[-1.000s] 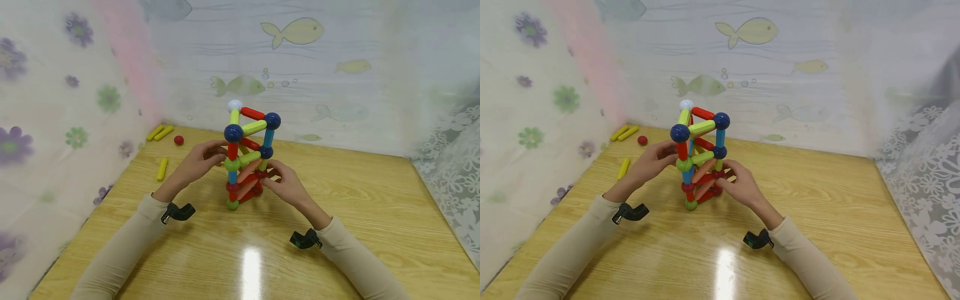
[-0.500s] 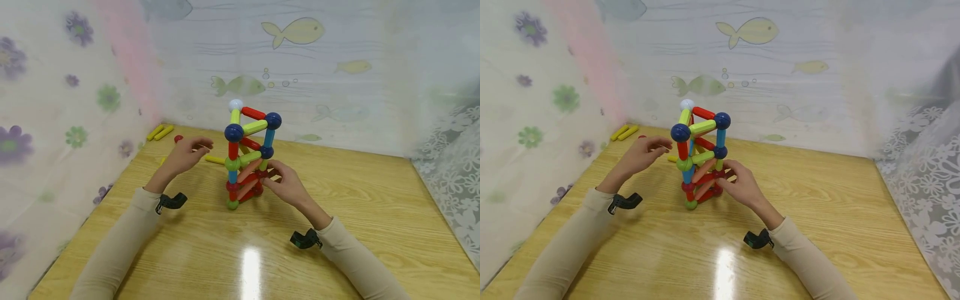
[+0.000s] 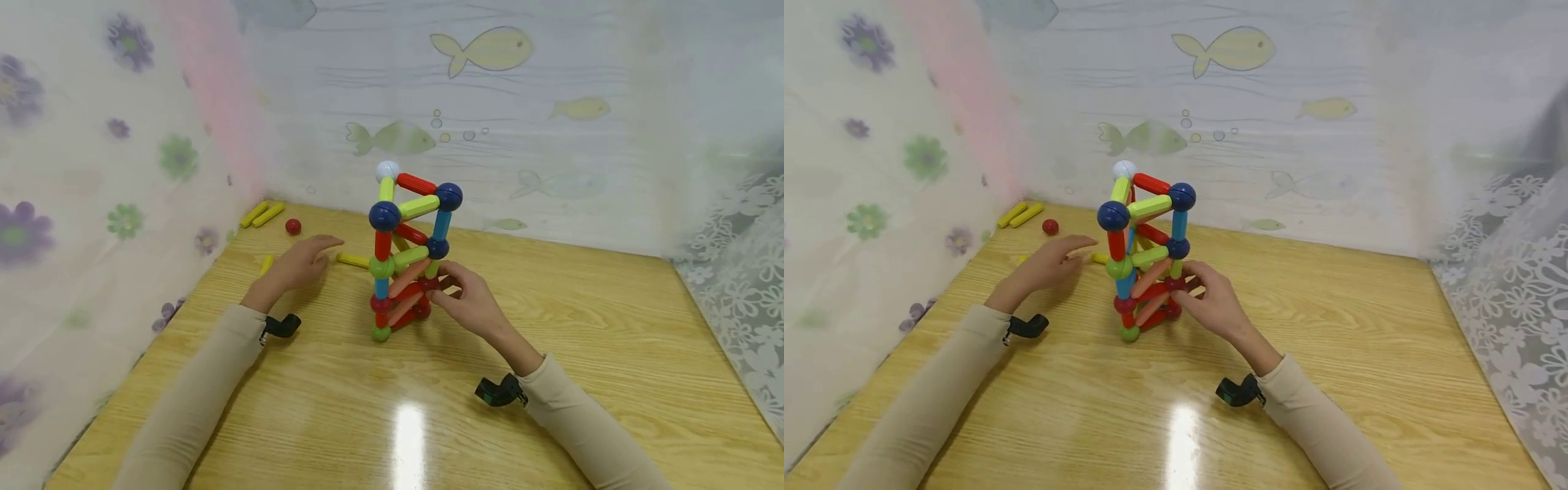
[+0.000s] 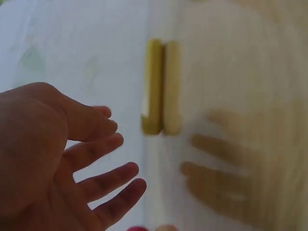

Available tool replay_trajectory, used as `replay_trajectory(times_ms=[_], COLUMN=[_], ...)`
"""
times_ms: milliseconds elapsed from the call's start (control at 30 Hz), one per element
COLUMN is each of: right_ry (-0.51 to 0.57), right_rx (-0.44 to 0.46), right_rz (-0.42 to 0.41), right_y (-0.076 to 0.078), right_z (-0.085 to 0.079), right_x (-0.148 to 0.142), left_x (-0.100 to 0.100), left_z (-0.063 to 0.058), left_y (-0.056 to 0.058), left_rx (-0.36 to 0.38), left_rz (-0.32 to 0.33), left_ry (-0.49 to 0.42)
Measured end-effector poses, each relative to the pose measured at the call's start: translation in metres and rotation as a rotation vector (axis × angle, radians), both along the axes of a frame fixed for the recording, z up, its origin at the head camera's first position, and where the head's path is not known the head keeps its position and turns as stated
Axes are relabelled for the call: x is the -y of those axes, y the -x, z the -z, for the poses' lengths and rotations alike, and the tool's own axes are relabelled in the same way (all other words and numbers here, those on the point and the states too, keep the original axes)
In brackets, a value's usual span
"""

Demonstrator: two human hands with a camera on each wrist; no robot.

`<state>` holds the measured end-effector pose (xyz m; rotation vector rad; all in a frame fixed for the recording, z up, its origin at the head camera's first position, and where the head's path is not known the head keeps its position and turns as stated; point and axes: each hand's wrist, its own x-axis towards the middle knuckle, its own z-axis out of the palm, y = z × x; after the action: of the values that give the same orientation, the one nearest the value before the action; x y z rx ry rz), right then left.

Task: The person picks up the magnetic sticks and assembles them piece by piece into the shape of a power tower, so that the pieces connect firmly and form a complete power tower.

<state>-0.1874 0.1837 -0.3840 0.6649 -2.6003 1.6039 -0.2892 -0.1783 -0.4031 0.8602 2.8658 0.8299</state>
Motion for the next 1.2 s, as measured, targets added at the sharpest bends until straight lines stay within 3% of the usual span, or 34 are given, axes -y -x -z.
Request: replay_trajectory(times_ms=[67, 133, 333, 500, 567, 667, 767, 900, 1000, 1100, 1200], right_ry=[0.004, 0.004, 0.002, 0.011, 0.012, 0.026, 0.047, 0.058, 0.060, 0.062, 0.070], right_rx=[-0.004, -0.005, 0.005, 0.002, 0.000, 0.000, -0.007, -0.022, -0.025, -0.022, -0.016], right_rz=[-0.002, 0.000, 0.004, 0.004, 0.001, -0.008, -0.019, -0.010, 0.001, 0.006, 0.006], right_y=[0.000, 0.001, 0.001, 0.000, 0.000, 0.001, 0.002, 0.001, 0.001, 0.002, 0.001], right_z=[0.000, 0.001, 0.001, 0.001, 0.001, 0.003, 0.005, 0.007, 0.008, 0.009, 0.009], right_x=[-0.001, -0.002, -0.004, -0.004, -0.004, -0.003, -0.002, -0.002, -0.001, 0.000, 0.001], left_x=[-0.011, -0.018, -0.027, -0.026, -0.024, -0.018, -0.014, -0.014, -0.015, -0.020, -0.030], left_z=[0.008, 0.015, 0.019, 0.015, 0.014, 0.003, -0.018, -0.056, -0.084, -0.105, -0.117], left_y=[-0.002, -0.004, -0.012, -0.014, -0.013, -0.014, -0.019, -0.035, -0.052, -0.072, -0.092], left_rx=[-0.027, -0.056, -0.118, -0.081, -0.067, -0.076, -0.126, -0.166, -0.170, -0.151, -0.126], left_rz=[0.050, 0.051, -0.098, -0.152, -0.166, -0.208, -0.267, -0.328, -0.256, -0.057, 0.150], left_ry=[0.057, 0.106, 0.104, 0.089, 0.030, -0.140, -0.316, -0.564, -0.795, -0.986, -1.028])
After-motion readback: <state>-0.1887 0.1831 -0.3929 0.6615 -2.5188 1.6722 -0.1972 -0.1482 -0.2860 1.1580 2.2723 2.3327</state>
